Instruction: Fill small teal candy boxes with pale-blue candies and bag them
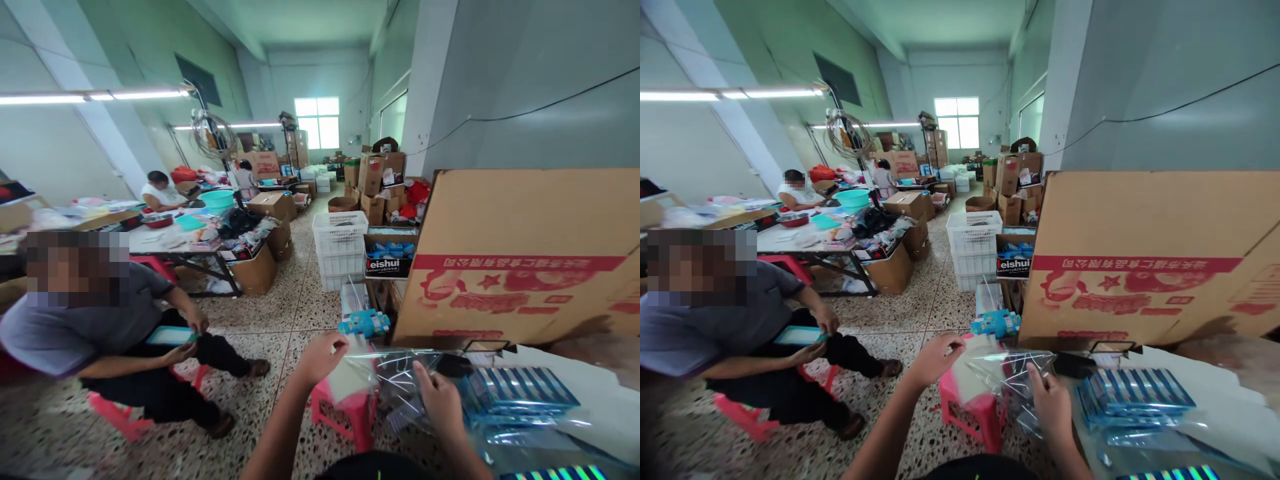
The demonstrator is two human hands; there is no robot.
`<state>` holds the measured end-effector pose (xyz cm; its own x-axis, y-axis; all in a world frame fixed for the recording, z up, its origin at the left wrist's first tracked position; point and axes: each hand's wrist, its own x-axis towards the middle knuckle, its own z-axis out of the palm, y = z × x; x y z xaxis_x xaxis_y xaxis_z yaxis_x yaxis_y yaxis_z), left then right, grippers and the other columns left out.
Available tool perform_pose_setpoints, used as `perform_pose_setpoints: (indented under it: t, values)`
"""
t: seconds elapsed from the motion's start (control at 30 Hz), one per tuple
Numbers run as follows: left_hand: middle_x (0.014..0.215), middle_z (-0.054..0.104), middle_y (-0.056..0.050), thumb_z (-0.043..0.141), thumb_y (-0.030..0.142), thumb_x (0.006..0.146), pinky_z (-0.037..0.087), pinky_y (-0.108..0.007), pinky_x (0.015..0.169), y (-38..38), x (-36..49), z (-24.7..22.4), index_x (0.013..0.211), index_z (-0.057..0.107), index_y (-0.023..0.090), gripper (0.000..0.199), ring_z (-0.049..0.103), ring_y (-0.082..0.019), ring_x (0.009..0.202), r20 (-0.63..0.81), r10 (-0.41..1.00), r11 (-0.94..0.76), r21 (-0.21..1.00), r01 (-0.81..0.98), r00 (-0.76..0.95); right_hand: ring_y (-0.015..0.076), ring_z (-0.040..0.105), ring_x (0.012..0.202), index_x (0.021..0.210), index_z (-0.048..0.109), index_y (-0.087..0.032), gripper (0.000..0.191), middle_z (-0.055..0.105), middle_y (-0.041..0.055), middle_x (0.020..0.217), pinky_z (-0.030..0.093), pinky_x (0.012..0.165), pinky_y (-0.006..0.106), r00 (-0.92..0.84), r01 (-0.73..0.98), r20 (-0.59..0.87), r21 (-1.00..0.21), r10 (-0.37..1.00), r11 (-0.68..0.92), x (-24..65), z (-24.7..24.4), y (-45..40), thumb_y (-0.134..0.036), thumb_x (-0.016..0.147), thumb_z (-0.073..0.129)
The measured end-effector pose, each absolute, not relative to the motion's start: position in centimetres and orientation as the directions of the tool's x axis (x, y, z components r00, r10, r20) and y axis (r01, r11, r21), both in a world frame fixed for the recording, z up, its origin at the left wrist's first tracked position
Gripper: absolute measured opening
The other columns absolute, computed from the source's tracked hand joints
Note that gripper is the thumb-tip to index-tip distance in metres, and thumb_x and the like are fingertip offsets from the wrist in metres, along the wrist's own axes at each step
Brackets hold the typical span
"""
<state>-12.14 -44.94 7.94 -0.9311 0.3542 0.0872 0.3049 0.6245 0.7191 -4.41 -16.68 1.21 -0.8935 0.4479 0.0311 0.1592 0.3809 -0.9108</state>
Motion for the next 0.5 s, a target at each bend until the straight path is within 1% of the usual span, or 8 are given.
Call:
perform_pose_setpoints:
  t: [0.07, 0.1, 0.2, 0.27, 0.3, 0.37, 0.43, 0.5]
  values:
    - [0.096, 0.076, -0.006, 0.066, 0.042, 0.089, 0.049, -0.031, 0.086, -42.7, -8.8, 8.9, 0.093, 0.076, 0.024, 0.021, 0.070, -0.023, 0.092, 0.091, 0.439, 0.552, 0.758, 0.348, -0.894, 0.0167, 0.044, 0.054, 0.050, 0.047, -0.024, 0.077, 0.050, 0.0032, 0.051, 0.036, 0.056, 0.031, -0.926, 0.084, 0.043, -0.945, 0.376, 0.316, -3.1, 1.3, -17.4, -0.095, 0.076, 0.040]
    - [0.099, 0.076, -0.006, 0.071, 0.047, 0.086, 0.049, -0.031, 0.086, -41.2, -7.1, 8.9, 0.099, 0.076, 0.024, 0.028, 0.070, -0.023, 0.093, 0.089, 0.474, 0.519, 0.776, 0.359, -0.876, 0.0170, 0.044, 0.053, 0.051, 0.047, -0.024, 0.077, 0.050, 0.0032, 0.051, 0.037, 0.055, 0.031, -0.942, 0.052, 0.039, -0.965, 0.334, 0.258, -2.3, 1.4, -17.8, -0.095, 0.078, 0.037]
    - [0.123, 0.071, -0.012, 0.083, 0.059, 0.072, 0.048, -0.038, 0.098, -36.4, -2.7, 7.2, 0.130, 0.067, 0.024, 0.070, 0.066, -0.030, 0.110, 0.115, 0.523, 0.482, 0.777, 0.404, -0.845, 0.0191, 0.048, 0.055, 0.054, 0.047, -0.025, 0.074, 0.052, 0.0038, 0.054, 0.043, 0.056, 0.032, -0.975, 0.011, 0.011, -0.995, 0.220, 0.097, 0.3, 1.7, -18.2, -0.094, 0.080, 0.035]
    - [0.131, 0.067, -0.015, 0.085, 0.059, 0.068, 0.044, -0.043, 0.105, -33.9, -0.7, 5.2, 0.138, 0.062, 0.023, 0.082, 0.062, -0.034, 0.119, 0.128, 0.526, 0.489, 0.764, 0.422, -0.841, 0.0218, 0.056, 0.064, 0.061, 0.055, -0.024, 0.072, 0.061, 0.0057, 0.063, 0.049, 0.063, 0.033, -0.990, 0.022, -0.013, -0.998, 0.138, 0.066, 2.1, 1.7, -17.5, -0.092, 0.079, 0.041]
    - [0.131, 0.068, -0.015, 0.085, 0.057, 0.069, 0.043, -0.044, 0.107, -33.0, 0.2, 4.3, 0.137, 0.063, 0.023, 0.079, 0.061, -0.035, 0.120, 0.129, 0.522, 0.490, 0.764, 0.421, -0.843, 0.0230, 0.060, 0.070, 0.065, 0.060, -0.024, 0.070, 0.065, 0.0066, 0.069, 0.051, 0.069, 0.033, -0.996, 0.029, -0.023, -0.997, 0.082, 0.069, 2.9, 1.6, -16.9, -0.090, 0.079, 0.045]
    - [0.125, 0.072, -0.014, 0.081, 0.049, 0.076, 0.044, -0.042, 0.105, -32.1, 1.9, 2.7, 0.128, 0.070, 0.023, 0.060, 0.064, -0.033, 0.116, 0.114, 0.503, 0.482, 0.786, 0.387, -0.857, 0.0242, 0.065, 0.081, 0.073, 0.067, -0.023, 0.063, 0.071, 0.0064, 0.079, 0.053, 0.079, 0.033, -0.997, 0.035, -0.040, -0.995, -0.062, 0.092, 4.3, 1.2, -15.4, -0.085, 0.080, 0.052]
    - [0.117, 0.076, -0.012, 0.070, 0.039, 0.086, 0.047, -0.038, 0.099, -32.0, 3.8, 1.5, 0.119, 0.075, 0.022, 0.037, 0.068, -0.028, 0.108, 0.072, 0.426, 0.472, 0.833, 0.290, -0.902, 0.0232, 0.064, 0.075, 0.076, 0.068, -0.023, 0.059, 0.069, 0.0037, 0.074, 0.052, 0.074, 0.033, -0.981, 0.051, -0.074, -0.990, -0.181, 0.128, 5.5, 0.4, -14.0, -0.080, 0.082, 0.054]
    - [0.107, 0.078, -0.011, 0.060, 0.031, 0.092, 0.050, -0.036, 0.094, -32.3, 5.9, 0.8, 0.107, 0.079, 0.020, 0.027, 0.069, -0.026, 0.100, 0.019, 0.301, 0.439, 0.885, 0.156, -0.954, 0.0227, 0.061, 0.067, 0.077, 0.068, -0.022, 0.058, 0.064, 0.0020, 0.066, 0.050, 0.068, 0.033, -0.974, 0.071, -0.107, -0.981, -0.199, 0.182, 6.7, -0.6, -13.0, -0.078, 0.082, 0.052]
